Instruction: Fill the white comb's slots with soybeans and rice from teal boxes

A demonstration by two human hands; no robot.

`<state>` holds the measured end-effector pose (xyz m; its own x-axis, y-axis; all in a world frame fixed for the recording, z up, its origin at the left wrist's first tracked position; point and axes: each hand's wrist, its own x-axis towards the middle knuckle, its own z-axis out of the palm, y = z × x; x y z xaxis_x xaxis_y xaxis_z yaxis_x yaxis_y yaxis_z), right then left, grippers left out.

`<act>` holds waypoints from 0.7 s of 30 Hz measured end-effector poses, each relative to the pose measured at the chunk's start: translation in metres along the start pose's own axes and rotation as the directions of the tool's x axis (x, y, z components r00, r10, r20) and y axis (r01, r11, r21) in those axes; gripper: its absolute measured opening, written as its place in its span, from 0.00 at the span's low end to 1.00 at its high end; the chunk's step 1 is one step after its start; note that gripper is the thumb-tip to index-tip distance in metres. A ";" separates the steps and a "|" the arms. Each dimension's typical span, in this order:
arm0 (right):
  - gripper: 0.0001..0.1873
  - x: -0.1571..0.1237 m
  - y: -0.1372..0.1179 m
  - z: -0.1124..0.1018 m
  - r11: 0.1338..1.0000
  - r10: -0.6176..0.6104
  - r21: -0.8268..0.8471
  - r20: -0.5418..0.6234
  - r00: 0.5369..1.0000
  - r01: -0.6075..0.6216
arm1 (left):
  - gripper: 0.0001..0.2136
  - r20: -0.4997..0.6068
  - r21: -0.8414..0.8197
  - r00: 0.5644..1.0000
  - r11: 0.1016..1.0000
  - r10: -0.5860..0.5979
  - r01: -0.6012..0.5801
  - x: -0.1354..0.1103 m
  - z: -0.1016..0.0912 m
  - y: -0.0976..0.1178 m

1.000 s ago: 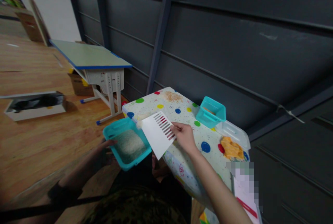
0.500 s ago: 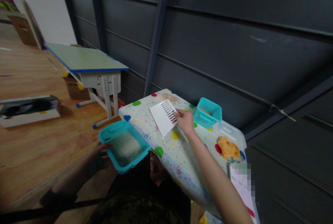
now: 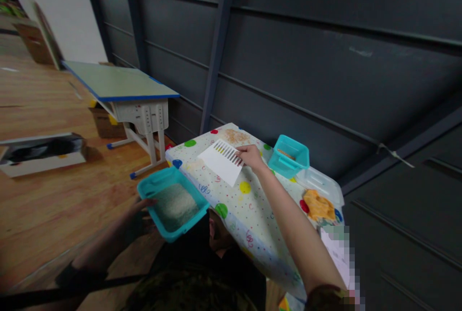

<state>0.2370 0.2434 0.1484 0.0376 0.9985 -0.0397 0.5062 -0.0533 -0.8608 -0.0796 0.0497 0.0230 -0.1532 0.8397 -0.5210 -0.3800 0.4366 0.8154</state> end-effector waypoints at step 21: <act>0.23 -0.074 0.034 -0.007 0.957 -0.047 0.284 -0.026 0.999 0.052 | 0.35 0.005 -0.011 1.000 1.000 -0.022 0.022 0.003 -0.001 -0.001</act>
<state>0.2576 0.1673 0.1257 0.0360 0.9993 0.0139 0.2420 0.0047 -0.9703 -0.0806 0.0511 0.0202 -0.1404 0.8312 -0.5379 -0.3932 0.4518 0.8008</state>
